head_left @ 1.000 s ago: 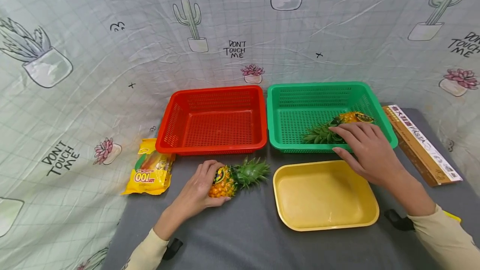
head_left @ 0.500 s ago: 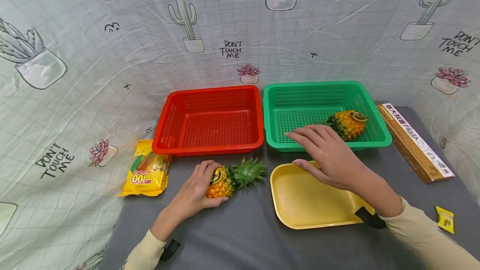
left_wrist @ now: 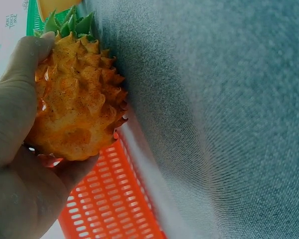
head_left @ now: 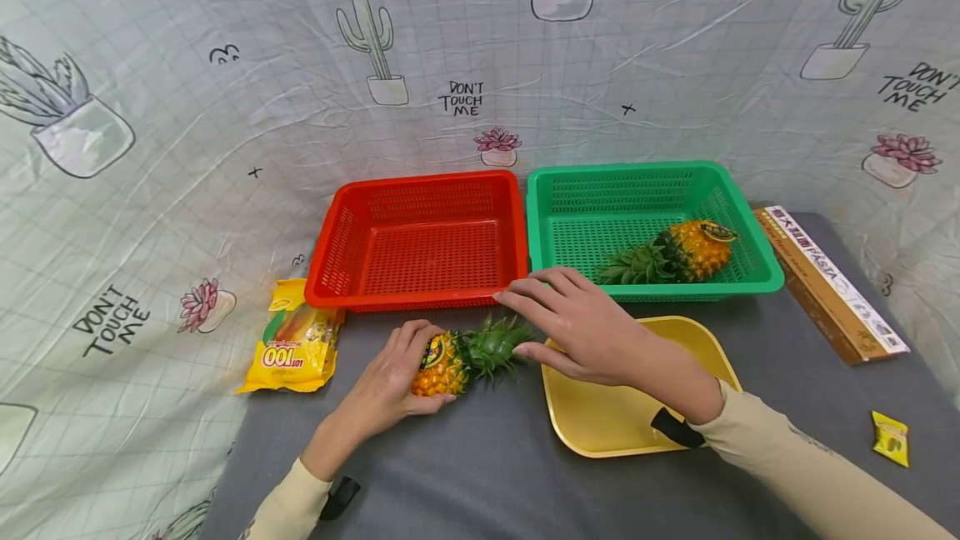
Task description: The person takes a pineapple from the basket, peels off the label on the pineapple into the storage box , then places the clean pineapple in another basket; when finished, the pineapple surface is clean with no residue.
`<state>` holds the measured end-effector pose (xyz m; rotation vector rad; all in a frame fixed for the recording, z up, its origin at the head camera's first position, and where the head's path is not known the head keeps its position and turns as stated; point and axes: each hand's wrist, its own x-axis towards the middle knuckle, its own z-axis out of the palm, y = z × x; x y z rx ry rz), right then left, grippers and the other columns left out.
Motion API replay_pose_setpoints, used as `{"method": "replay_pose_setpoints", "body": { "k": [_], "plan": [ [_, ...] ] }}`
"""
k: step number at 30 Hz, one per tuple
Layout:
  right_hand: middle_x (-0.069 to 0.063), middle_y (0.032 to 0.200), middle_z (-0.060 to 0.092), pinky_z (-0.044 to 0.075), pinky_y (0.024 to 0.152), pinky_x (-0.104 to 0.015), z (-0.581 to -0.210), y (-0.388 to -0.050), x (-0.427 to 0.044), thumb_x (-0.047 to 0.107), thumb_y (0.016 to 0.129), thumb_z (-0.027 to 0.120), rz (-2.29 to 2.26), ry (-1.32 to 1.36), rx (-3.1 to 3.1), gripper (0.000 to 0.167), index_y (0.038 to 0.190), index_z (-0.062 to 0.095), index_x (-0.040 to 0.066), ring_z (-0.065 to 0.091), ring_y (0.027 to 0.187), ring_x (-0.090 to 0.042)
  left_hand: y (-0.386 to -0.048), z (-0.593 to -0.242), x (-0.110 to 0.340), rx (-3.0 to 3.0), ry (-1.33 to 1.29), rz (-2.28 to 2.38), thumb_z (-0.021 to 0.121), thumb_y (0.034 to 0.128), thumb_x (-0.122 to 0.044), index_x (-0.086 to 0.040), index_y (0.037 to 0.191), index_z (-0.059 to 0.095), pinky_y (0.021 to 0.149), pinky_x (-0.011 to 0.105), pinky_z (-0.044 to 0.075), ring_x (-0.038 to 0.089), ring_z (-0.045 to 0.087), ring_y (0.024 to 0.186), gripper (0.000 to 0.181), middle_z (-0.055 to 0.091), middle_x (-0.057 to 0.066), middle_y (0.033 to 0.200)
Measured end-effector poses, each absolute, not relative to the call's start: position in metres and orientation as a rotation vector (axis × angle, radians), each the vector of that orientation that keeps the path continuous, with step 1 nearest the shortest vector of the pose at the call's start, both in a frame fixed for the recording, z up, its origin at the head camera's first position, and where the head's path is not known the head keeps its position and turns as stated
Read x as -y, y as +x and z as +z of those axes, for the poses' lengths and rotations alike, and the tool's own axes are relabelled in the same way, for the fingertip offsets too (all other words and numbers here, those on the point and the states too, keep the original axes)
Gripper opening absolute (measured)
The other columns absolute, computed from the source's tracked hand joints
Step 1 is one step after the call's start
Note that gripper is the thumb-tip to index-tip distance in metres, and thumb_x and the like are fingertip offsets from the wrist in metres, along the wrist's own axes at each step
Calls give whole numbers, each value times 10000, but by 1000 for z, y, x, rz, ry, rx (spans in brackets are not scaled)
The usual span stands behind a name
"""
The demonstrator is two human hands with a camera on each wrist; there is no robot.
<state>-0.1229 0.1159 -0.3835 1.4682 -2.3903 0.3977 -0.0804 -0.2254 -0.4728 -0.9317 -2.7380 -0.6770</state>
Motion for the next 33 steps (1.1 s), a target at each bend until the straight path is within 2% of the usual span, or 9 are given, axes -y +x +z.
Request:
{"method": "replay_pose_setpoints", "body": {
  "k": [7, 15, 21, 26, 33],
  "plan": [
    [-74, 1469, 560, 371, 1123, -479, -389, -124, -100, 521, 1115, 452, 369, 1490, 2401, 602, 1566, 499, 125, 501, 1310, -287, -80, -472, 224, 2764, -914, -689, 944, 758, -482, -115, 1423, 533, 875, 444, 541, 246, 521, 1115, 864, 491, 96, 1379],
    [-54, 1451, 566, 381, 1106, -462, -393, -126, -86, 512, 1106, 490, 397, 1506, 2419, 579, 1531, 539, 121, 506, 1287, -262, -81, -475, 225, 2768, -870, -869, 989, 695, -458, -178, 1416, 547, 916, 457, 530, 207, 491, 1163, 890, 488, 27, 1402],
    [-25, 1317, 610, 443, 1001, -418, -398, -129, -72, 462, 1077, 589, 442, 1529, 2433, 461, 1394, 638, 131, 541, 1139, -225, -81, -476, 227, 2778, -834, -1020, 1001, 693, -420, -219, 1416, 536, 952, 460, 492, 182, 465, 1169, 883, 475, -34, 1409],
    [8, 1194, 634, 462, 933, -383, -403, -131, -56, 453, 1081, 588, 434, 1563, 2464, 381, 1297, 681, 153, 555, 1065, -199, -82, -477, 228, 2781, -815, -1069, 999, 697, -413, -211, 1428, 496, 926, 435, 485, 165, 457, 1141, 910, 478, -62, 1388],
    [13, 1151, 666, 459, 992, -382, -411, -132, -36, 457, 1085, 577, 471, 1588, 2576, 386, 1277, 700, 146, 584, 1059, -189, -81, -478, 226, 2781, -805, -1089, 1009, 683, -402, -178, 1442, 466, 929, 416, 486, 158, 454, 1143, 960, 482, -74, 1377]
  ]
}}
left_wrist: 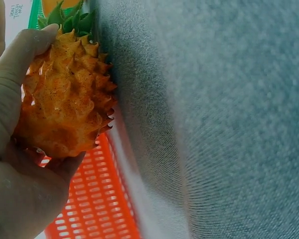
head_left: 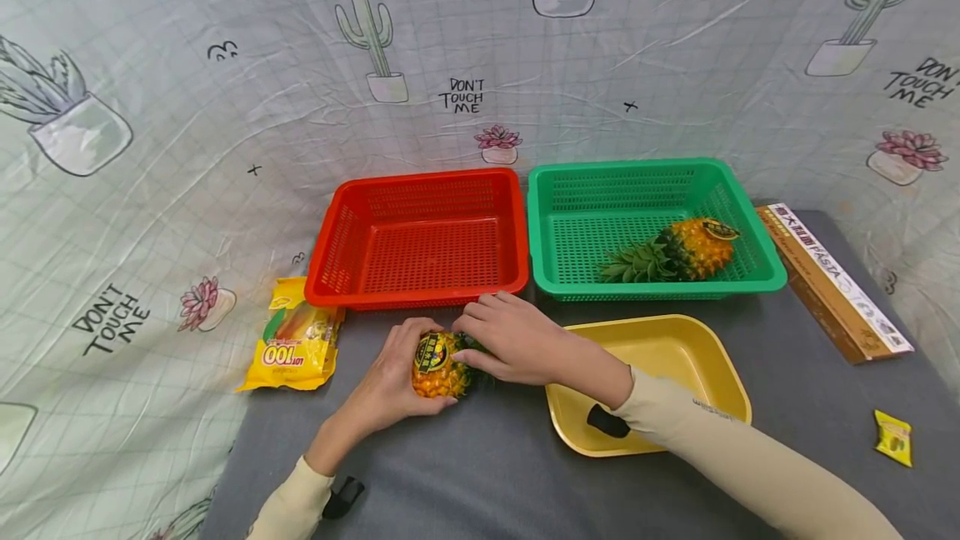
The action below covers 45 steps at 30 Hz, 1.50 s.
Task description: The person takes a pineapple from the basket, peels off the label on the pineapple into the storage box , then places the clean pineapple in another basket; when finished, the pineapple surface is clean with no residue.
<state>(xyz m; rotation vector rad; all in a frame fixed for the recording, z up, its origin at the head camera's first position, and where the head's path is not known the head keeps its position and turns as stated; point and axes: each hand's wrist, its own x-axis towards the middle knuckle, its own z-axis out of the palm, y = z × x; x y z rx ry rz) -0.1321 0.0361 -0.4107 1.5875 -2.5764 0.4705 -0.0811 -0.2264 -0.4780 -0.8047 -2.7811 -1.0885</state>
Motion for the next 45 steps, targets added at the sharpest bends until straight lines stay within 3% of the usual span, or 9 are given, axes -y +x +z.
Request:
{"method": "replay_pose_setpoints", "body": {
  "k": [21, 31, 45],
  "plan": [
    [36, 1036, 654, 493, 883, -355, -419, -133, -5, 416, 1035, 678, 549, 1387, 2736, 286, 1145, 741, 160, 604, 941, -155, -85, -480, 227, 2829, -749, -1163, 999, 690, -447, -230, 1440, 460, 919, 409, 477, 152, 433, 1148, 949, 468, -102, 1379],
    [44, 957, 640, 499, 754, -270, -423, -133, -1, 286, 963, 799, 789, 1351, 2708, 162, 1033, 729, 158, 573, 802, -94, -83, -480, 228, 2823, -759, -1191, 1001, 695, -428, -241, 1442, 458, 918, 406, 487, 152, 423, 1163, 943, 455, -107, 1382],
    [58, 873, 682, 519, 691, -220, -424, -129, 0, 162, 1001, 756, 1130, 1233, 2678, 45, 987, 743, 121, 611, 760, -54, -82, -481, 227, 2813, -775, -1171, 1002, 697, -417, -236, 1446, 462, 912, 406, 481, 160, 420, 1153, 941, 460, -97, 1383]
  ]
}}
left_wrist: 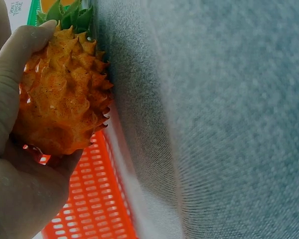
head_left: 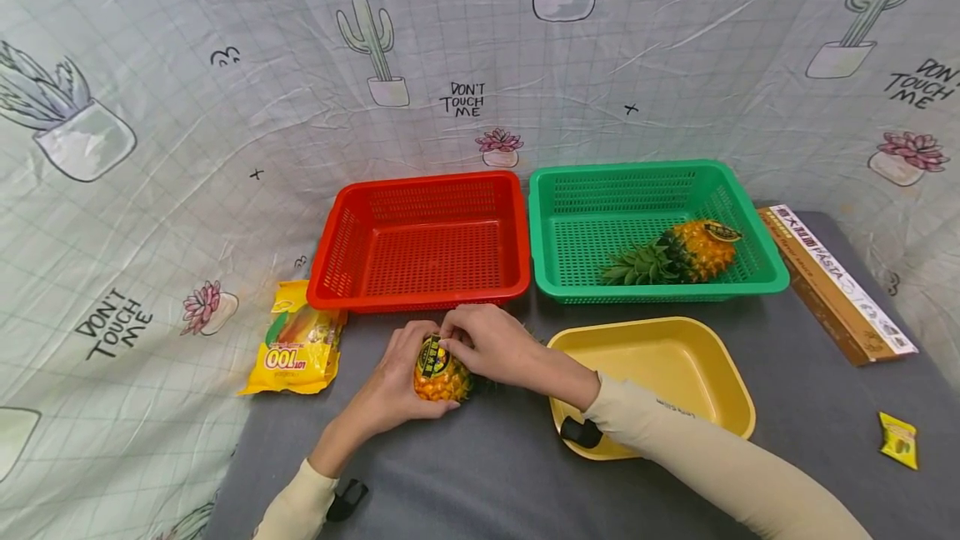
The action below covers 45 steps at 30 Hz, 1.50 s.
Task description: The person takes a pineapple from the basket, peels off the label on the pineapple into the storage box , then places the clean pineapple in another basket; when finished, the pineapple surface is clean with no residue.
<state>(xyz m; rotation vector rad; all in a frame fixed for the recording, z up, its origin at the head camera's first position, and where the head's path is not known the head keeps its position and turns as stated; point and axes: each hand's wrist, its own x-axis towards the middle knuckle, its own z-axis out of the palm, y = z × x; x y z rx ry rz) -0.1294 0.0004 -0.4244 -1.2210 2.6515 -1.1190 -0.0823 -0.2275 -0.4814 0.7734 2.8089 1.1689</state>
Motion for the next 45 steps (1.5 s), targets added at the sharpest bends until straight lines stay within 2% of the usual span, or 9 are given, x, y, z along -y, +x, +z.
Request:
{"method": "replay_pose_setpoints", "body": {
  "k": [13, 25, 37, 45],
  "plan": [
    [30, 867, 700, 563, 710, -244, -419, -129, -15, 83, 991, 750, -1333, -1200, -2500, 41, 954, 736, 94, 661, 770, -78, -81, -483, 226, -2814, 786, 1169, 1011, 684, -401, -212, 1441, 468, 917, 404, 477, 155, 427, 1149, 951, 463, -91, 1382],
    [89, 850, 667, 556, 701, -262, -402, -126, -39, 79, 989, 715, -1294, -1135, -2496, 59, 960, 729, 129, 621, 744, -55, -82, -486, 226, -2837, 809, 1175, 1014, 674, -379, -208, 1431, 471, 930, 433, 457, 165, 432, 1159, 947, 469, -82, 1386],
    [101, 837, 650, 553, 710, -291, -394, -123, -70, 82, 1004, 661, -1255, -1090, -2499, 74, 963, 708, 121, 623, 752, -58, -83, -483, 227, -2849, 814, 1159, 1012, 669, -394, -191, 1427, 491, 932, 457, 472, 169, 441, 1161, 942, 467, -66, 1399],
    [95, 838, 666, 548, 685, -311, -393, -126, -95, 122, 1031, 678, -1224, -1023, -2479, 66, 985, 721, 143, 630, 748, -77, -82, -483, 227, -2832, 773, 1165, 1002, 682, -396, -220, 1436, 480, 989, 500, 465, 176, 439, 1234, 935, 448, -66, 1422]
  ]
}}
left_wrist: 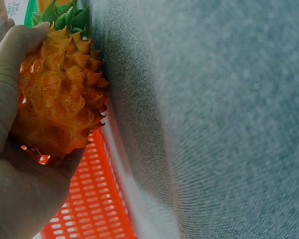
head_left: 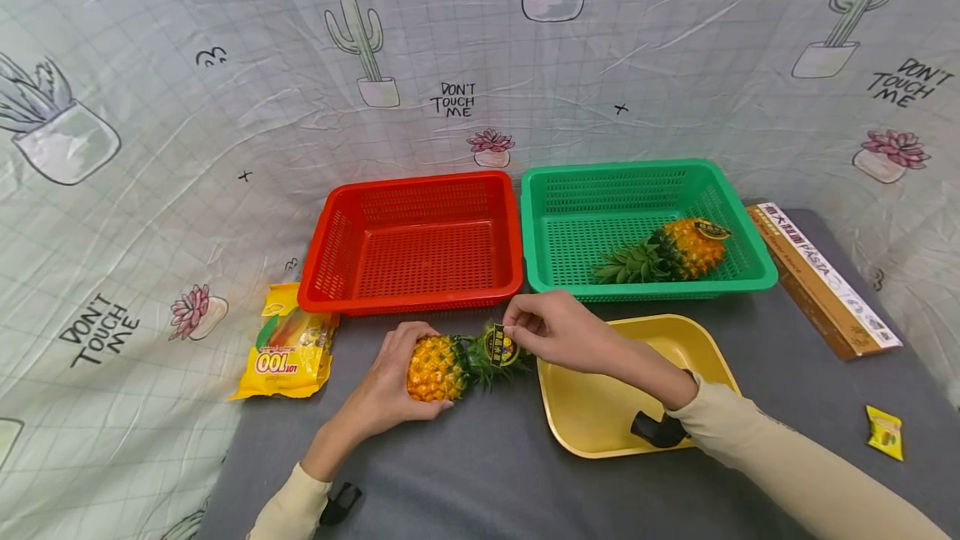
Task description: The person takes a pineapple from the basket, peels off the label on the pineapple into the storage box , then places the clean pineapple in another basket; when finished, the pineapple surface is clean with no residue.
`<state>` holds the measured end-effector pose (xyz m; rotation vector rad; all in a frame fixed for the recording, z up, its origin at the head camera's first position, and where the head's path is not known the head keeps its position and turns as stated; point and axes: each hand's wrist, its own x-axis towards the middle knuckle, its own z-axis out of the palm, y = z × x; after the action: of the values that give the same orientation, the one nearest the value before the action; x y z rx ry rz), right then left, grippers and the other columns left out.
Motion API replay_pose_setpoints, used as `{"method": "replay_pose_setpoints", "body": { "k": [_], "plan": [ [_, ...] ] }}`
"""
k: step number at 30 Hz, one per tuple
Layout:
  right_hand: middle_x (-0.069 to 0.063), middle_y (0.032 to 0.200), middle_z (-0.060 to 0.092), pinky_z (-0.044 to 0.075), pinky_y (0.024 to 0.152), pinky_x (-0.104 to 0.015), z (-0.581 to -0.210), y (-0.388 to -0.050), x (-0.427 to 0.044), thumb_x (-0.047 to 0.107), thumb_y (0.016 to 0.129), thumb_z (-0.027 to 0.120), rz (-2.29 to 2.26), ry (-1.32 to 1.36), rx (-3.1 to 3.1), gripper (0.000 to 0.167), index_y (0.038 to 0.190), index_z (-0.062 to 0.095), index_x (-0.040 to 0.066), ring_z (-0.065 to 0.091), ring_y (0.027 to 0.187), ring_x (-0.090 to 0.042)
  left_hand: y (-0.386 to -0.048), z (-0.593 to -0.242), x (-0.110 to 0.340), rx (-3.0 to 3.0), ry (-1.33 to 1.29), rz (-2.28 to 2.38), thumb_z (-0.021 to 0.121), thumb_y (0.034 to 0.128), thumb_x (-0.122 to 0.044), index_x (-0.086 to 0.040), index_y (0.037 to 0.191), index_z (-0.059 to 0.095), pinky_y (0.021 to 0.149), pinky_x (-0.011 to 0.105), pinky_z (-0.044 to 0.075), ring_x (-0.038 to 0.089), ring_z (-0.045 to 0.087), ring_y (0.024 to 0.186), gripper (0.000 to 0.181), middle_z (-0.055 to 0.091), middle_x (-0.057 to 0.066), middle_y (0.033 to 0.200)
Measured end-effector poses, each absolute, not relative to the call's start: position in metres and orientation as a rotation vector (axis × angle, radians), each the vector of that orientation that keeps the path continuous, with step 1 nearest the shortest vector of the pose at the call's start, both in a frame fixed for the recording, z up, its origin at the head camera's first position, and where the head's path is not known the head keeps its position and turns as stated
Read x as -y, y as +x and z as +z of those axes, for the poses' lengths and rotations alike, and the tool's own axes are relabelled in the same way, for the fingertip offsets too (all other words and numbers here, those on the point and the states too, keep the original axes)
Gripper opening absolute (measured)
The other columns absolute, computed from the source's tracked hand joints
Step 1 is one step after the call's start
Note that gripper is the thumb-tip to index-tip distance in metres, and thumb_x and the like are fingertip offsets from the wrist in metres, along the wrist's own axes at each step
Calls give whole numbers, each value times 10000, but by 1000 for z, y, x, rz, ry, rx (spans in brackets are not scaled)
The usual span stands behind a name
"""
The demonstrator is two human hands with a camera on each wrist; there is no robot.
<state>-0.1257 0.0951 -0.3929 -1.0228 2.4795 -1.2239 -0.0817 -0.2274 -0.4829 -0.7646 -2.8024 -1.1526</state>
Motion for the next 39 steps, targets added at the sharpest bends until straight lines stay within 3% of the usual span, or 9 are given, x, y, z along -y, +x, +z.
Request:
{"method": "replay_pose_setpoints", "body": {
  "k": [9, 17, 28, 39],
  "plan": [
    [33, 847, 709, 554, 700, -316, -396, -129, -125, 125, 1028, 700, -1177, -981, -2466, 72, 975, 739, 154, 643, 753, -85, -81, -483, 228, 2809, -752, -1202, 996, 701, -382, -237, 1450, 464, 967, 513, 475, 177, 438, 1228, 930, 436, -64, 1434],
    [98, 772, 666, 534, 647, -308, -401, -135, -154, 101, 1033, 692, -1082, -1027, -2399, 93, 955, 734, 128, 627, 686, -110, -81, -484, 228, 2794, -761, -1190, 999, 697, -380, -215, 1449, 464, 973, 529, 476, 199, 443, 1248, 938, 439, -35, 1436],
    [21, 785, 697, 536, 636, -300, -415, -129, -176, 76, 1029, 689, -1003, -995, -2264, 88, 953, 729, 94, 612, 668, -81, -81, -485, 229, 2790, -755, -1176, 998, 697, -389, -218, 1444, 462, 966, 542, 481, 212, 444, 1266, 935, 440, -23, 1435],
    [120, 782, 645, 510, 617, -273, -435, -130, -173, 9, 973, 696, -841, -987, -2334, 156, 901, 736, 141, 556, 659, -42, -80, -486, 229, 2777, -748, -1200, 1002, 691, -378, -231, 1444, 469, 971, 544, 474, 217, 434, 1267, 934, 441, -37, 1431]
  ]
}}
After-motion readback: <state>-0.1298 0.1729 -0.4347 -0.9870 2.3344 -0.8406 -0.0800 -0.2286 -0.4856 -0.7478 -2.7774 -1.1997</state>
